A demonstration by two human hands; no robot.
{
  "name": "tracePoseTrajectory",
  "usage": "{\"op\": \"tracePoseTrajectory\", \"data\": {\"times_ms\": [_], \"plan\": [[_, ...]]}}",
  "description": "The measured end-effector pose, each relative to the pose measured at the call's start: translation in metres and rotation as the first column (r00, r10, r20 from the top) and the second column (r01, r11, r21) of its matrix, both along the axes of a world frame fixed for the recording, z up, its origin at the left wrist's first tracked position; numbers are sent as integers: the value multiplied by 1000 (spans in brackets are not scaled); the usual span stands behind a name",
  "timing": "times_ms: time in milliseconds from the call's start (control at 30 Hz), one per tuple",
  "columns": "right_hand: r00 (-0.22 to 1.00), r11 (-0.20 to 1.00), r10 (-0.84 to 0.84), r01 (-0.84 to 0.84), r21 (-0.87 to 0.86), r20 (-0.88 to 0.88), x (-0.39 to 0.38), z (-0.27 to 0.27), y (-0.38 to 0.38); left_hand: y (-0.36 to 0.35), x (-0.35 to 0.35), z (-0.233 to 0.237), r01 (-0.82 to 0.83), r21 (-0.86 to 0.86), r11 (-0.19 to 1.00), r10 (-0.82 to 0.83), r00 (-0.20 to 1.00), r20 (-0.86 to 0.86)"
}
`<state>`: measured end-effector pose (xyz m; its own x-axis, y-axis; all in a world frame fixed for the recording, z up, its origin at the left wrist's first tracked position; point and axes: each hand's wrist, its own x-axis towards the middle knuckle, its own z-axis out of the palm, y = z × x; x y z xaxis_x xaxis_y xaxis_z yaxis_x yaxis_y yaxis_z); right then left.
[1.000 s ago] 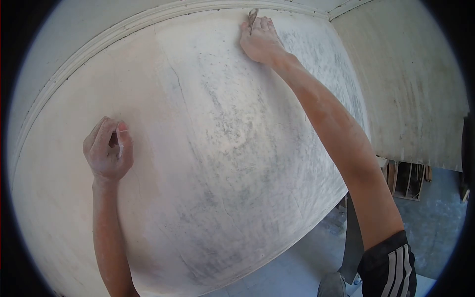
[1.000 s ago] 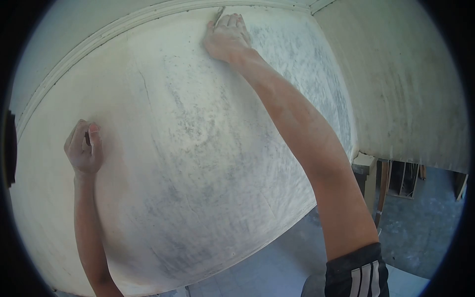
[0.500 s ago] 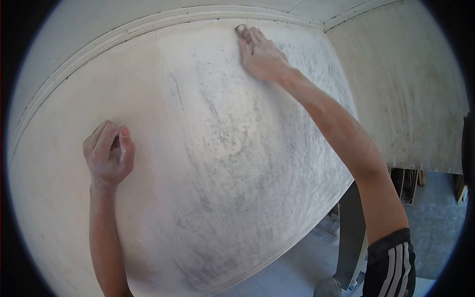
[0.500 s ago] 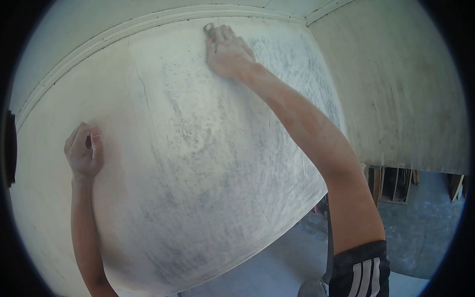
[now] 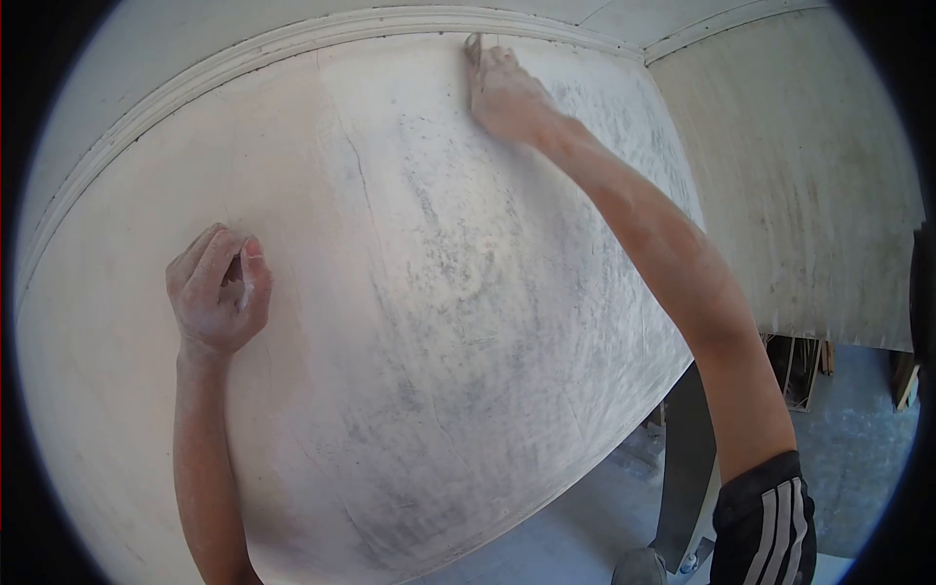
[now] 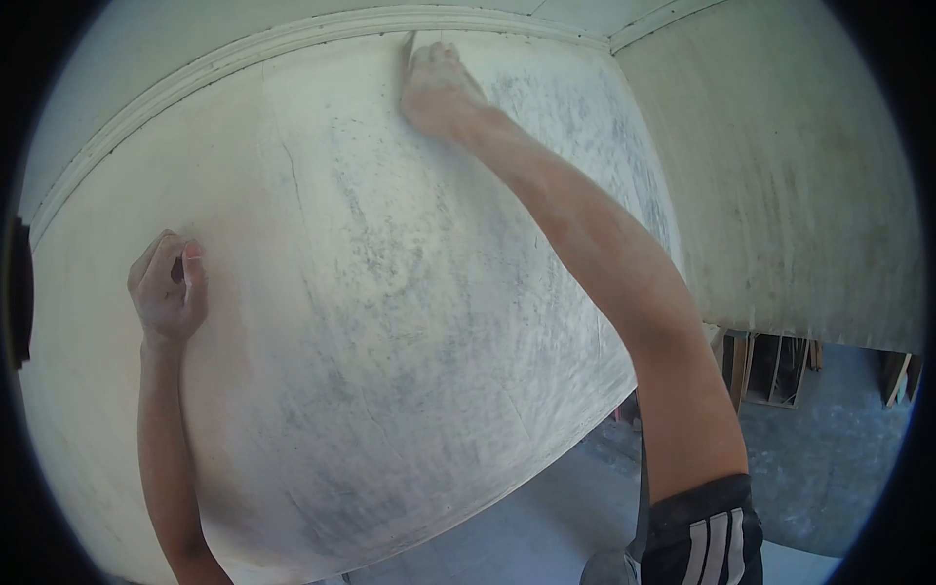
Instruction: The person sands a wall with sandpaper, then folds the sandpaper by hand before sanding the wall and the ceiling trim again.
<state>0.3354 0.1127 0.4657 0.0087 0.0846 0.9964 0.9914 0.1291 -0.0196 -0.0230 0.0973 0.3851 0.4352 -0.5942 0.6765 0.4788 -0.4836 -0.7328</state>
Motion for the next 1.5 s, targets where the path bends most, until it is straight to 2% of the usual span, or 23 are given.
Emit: {"op": "tracePoseTrajectory", "data": {"times_ms": [33, 133, 167, 267, 400, 500, 600, 633, 733, 767, 867, 967, 1067, 1100, 1200, 1233, 1333, 1433, 1500], "plan": [[993, 994, 12, -24, 105, 114, -7, -13, 3, 1, 1, 1, 0, 7, 1000, 0, 1000, -11], [954, 952, 240, -267, -148, -179, -5, -15, -48, 1, 2, 2, 3, 6, 1000, -2, 1000, -18], [957, 960, 212, -242, -140, -201, 6, 1, -36, 1, 2, 1, 5, 1, 1000, -5, 1000, -10], [995, 995, -96, 96, 12, -28, -10, 7, 5, 1, -1, 0, -6, -21, 1000, 6, 1000, 14], [971, 971, 234, -230, 66, -53, -7, -12, -12, 0, 0, 2, 0, 0, 1000, 0, 1000, -16], [987, 1000, 10, -13, -15, -161, -12, 20, -2, 2, -1, 1, -5, -14, 1000, 5, 1000, -29], [1000, 1000, 31, -31, 1, 1, -32, -1, 3, 2, -3, 1, -3, -8, 1000, 3, 1000, -31], [996, 994, 82, -83, 65, 22, -28, -12, 0, 3, -1, 1, 7, 8, 1000, -7, 1000, -18], [987, 987, 147, -142, 72, -69, -4, 19, -1, 2, 2, 0, 16, 3, 1000, -16, 1000, -5], [976, 995, 101, -96, 36, -191, -9, 28, 1, 1, 0, -1, 11, -5, 1000, -11, 1000, 5], [992, 1000, 7, -9, -13, -130, -37, 15, -2, 0, -1, 0, 3, -11, 1000, -3, 1000, -17], [985, 984, 174, -174, 44, 7, -22, -8, -13, 1, 3, 0, 19, 6, 1000, -19, 1000, -18], [987, 987, 137, -128, 98, -87, -4, 18, 1, 0, -1, -1, 17, -4, 1000, -17, 1000, -1], [993, 988, -71, 83, 130, -93, -11, 21, 16, 0, -3, -3, 8, -12, 1000, -8, 1000, -1], [986, 984, -9, -21, 175, 169, -28, -9, 11, 0, 2, 0, 10, -9, 1000, -10, 1000, -4], [982, 980, 46, -80, 185, 182, -21, -12, 6, 1, 3, 0, 11, -6, 1000, -11, 1000, -4], [998, 992, 55, -55, 109, 3, -14, 5, -3, 0, 2, -1, -1, -6, 1000, 1, 1000, -16], [997, 989, -48, 38, 142, 66, -37, 9, 13, 0, -1, -2, -12, -22, 1000, 12, 1000, -24], [993, 994, 57, -66, 92, 102, -32, -3, -4, 0, 0, 0, -9, -11, 1000, 9, 1000, -17]]}}
